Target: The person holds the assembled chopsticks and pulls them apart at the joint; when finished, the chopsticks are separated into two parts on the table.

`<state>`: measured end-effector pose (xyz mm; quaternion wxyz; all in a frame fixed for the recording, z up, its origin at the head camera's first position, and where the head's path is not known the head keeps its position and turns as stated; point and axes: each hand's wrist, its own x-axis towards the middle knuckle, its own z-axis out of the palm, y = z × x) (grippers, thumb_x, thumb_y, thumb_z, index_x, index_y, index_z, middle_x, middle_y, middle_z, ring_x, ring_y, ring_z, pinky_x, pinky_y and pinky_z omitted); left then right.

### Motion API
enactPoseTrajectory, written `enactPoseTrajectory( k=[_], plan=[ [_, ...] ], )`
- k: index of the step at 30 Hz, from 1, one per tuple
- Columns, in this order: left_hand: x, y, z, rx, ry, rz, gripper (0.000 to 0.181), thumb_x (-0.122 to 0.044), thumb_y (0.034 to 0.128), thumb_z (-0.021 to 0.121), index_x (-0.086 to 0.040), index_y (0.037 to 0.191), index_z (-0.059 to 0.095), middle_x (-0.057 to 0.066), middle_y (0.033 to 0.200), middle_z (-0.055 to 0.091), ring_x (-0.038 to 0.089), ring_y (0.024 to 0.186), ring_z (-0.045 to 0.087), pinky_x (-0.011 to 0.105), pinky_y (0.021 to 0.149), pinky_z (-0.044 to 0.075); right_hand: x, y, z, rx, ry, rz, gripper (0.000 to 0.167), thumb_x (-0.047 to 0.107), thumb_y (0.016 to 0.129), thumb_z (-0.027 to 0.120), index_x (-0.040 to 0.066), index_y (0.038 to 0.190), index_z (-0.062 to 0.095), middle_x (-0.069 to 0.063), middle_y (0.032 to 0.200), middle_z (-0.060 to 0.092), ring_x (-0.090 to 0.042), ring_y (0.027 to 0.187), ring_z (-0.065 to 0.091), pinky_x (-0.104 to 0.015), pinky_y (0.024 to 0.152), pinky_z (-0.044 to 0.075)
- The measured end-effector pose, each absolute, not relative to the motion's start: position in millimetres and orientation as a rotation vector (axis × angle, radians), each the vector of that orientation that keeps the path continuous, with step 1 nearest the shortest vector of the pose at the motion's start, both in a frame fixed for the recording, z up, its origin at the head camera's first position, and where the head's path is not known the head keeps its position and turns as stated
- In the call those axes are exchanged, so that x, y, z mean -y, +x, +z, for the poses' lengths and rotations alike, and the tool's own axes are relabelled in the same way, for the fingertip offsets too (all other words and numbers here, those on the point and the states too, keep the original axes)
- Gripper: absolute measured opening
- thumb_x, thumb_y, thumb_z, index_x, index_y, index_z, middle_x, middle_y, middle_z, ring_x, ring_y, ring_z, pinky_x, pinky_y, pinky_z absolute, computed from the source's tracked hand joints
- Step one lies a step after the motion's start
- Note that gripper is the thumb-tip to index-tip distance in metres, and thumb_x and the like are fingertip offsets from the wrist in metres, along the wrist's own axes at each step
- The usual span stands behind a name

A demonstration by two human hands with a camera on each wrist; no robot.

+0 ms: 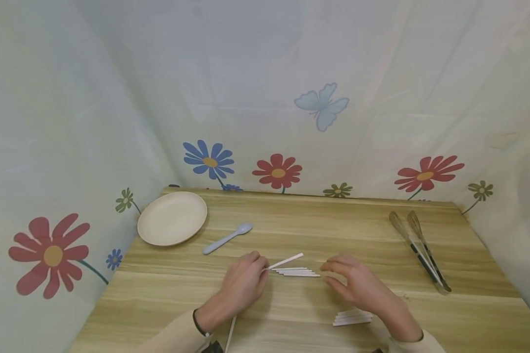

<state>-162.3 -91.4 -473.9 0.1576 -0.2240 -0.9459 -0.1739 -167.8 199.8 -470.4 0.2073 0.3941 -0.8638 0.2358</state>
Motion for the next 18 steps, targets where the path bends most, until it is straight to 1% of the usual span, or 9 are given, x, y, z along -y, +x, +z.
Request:
enactPoseTrajectory(
  k=[5,9,18],
  plan=[
    [87,-165,-472,2.701,-0.665,-0.513,0.008,-0.012,0.0839,0.07,-0.013,0.092,0.071,-0.005,0.081,0.056,0.008,0.067,0.049,0.018,0.053,0.039,-192,-171,-467,2.358,1.083,0.678,0.028,0.01,0.073,0.081,0.014,0.099,0.072,0.003,0.098,0.069,-0.013,0.09,0.064,-0.032,0.075,0.056],
    [83,-167,-470,2.708,-0.68,-0.493,0.008,-0.014,0.0866,0.069,-0.014,0.094,0.071,-0.005,0.082,0.055,0.007,0.067,0.049,0.018,0.054,0.039,-187,-173,-464,2.325,1.09,0.694,0.027,0.009,0.073,0.081,0.014,0.098,0.072,0.004,0.097,0.069,-0.012,0.09,0.063,-0.029,0.075,0.054],
    [76,-167,-467,2.694,-0.699,-0.499,0.007,-0.018,0.0911,0.066,-0.019,0.096,0.071,-0.005,0.086,0.059,0.009,0.071,0.055,0.02,0.056,0.042,-178,-176,-461,2.278,1.105,0.724,0.029,0.007,0.072,0.081,0.014,0.098,0.072,0.003,0.098,0.068,-0.012,0.091,0.062,-0.027,0.077,0.052]
  ],
)
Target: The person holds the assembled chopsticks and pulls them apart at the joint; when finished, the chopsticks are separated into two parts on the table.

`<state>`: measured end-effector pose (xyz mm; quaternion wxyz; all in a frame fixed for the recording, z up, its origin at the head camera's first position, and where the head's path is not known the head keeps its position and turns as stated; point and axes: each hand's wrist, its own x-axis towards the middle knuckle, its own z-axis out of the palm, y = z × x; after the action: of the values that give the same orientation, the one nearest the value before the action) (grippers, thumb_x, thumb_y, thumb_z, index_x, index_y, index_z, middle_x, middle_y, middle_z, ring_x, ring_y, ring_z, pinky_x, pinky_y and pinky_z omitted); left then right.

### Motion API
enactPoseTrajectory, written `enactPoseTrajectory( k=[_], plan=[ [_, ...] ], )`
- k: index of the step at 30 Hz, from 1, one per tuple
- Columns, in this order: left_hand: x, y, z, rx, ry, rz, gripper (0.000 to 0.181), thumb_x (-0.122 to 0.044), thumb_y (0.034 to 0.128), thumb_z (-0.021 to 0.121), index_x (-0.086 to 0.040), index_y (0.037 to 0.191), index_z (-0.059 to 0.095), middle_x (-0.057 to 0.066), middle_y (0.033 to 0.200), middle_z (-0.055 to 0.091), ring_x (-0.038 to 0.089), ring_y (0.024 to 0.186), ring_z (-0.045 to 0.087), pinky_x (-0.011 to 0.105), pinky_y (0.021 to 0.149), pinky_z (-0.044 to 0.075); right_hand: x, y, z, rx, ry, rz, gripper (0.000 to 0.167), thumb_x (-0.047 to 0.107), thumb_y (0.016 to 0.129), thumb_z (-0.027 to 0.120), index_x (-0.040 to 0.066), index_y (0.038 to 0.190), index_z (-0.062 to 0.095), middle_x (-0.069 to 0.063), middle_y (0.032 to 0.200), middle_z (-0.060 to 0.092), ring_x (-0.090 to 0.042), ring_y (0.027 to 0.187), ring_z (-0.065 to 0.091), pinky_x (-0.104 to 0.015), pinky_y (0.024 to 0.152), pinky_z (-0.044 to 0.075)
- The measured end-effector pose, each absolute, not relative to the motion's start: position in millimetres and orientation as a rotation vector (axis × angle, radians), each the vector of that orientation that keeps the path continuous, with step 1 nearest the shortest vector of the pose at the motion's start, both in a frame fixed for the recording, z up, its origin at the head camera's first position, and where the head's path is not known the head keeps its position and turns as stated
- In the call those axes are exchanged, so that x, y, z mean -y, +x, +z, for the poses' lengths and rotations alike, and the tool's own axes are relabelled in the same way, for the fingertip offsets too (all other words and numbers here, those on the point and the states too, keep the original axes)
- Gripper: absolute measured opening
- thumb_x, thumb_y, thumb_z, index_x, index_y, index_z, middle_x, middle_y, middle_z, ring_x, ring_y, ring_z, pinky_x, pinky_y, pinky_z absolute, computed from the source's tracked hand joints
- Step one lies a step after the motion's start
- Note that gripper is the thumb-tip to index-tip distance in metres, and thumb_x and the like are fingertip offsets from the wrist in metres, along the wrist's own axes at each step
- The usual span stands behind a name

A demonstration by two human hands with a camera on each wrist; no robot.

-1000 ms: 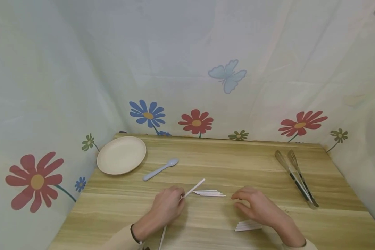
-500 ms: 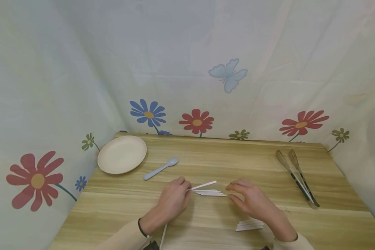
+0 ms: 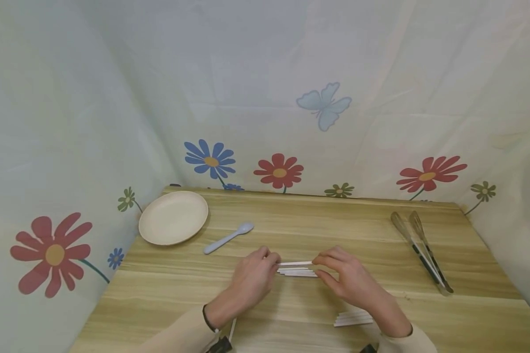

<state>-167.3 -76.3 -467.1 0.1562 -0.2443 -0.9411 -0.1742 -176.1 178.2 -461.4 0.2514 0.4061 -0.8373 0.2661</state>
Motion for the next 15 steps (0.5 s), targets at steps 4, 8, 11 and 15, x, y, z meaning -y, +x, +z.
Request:
enactPoseTrajectory(
  k=[4,8,11,15],
  plan=[
    [72,-167,-467,2.666,-0.722,-0.515,0.007,-0.019,0.0912,0.066,-0.019,0.096,0.071,-0.005,0.084,0.059,0.009,0.069,0.055,0.02,0.056,0.042,-175,-176,-461,2.281,1.12,0.745,0.028,0.007,0.073,0.08,0.013,0.1,0.071,0.002,0.099,0.067,-0.013,0.092,0.061,-0.026,0.078,0.051],
    [69,-167,-467,2.636,-0.755,-0.524,0.006,-0.017,0.09,0.067,-0.018,0.095,0.07,-0.003,0.082,0.06,0.01,0.069,0.056,0.022,0.057,0.044,-170,-176,-461,2.297,1.133,0.735,0.028,0.007,0.073,0.081,0.012,0.099,0.071,0.001,0.098,0.068,-0.014,0.092,0.061,-0.028,0.078,0.052],
    [66,-167,-467,2.617,-0.78,-0.532,0.006,-0.015,0.089,0.068,-0.017,0.095,0.07,-0.003,0.082,0.06,0.011,0.069,0.056,0.024,0.059,0.045,-166,-175,-462,2.324,1.122,0.711,0.027,0.008,0.074,0.081,0.011,0.099,0.072,0.002,0.098,0.068,-0.013,0.092,0.061,-0.029,0.077,0.053],
    [63,-167,-465,2.605,-0.806,-0.528,0.005,-0.015,0.0881,0.069,-0.015,0.093,0.07,-0.002,0.082,0.06,0.012,0.071,0.057,0.026,0.063,0.048,-162,-175,-463,2.333,1.11,0.708,0.021,0.008,0.077,0.079,0.01,0.097,0.072,0.003,0.095,0.067,-0.012,0.089,0.061,-0.028,0.074,0.053]
  ],
)
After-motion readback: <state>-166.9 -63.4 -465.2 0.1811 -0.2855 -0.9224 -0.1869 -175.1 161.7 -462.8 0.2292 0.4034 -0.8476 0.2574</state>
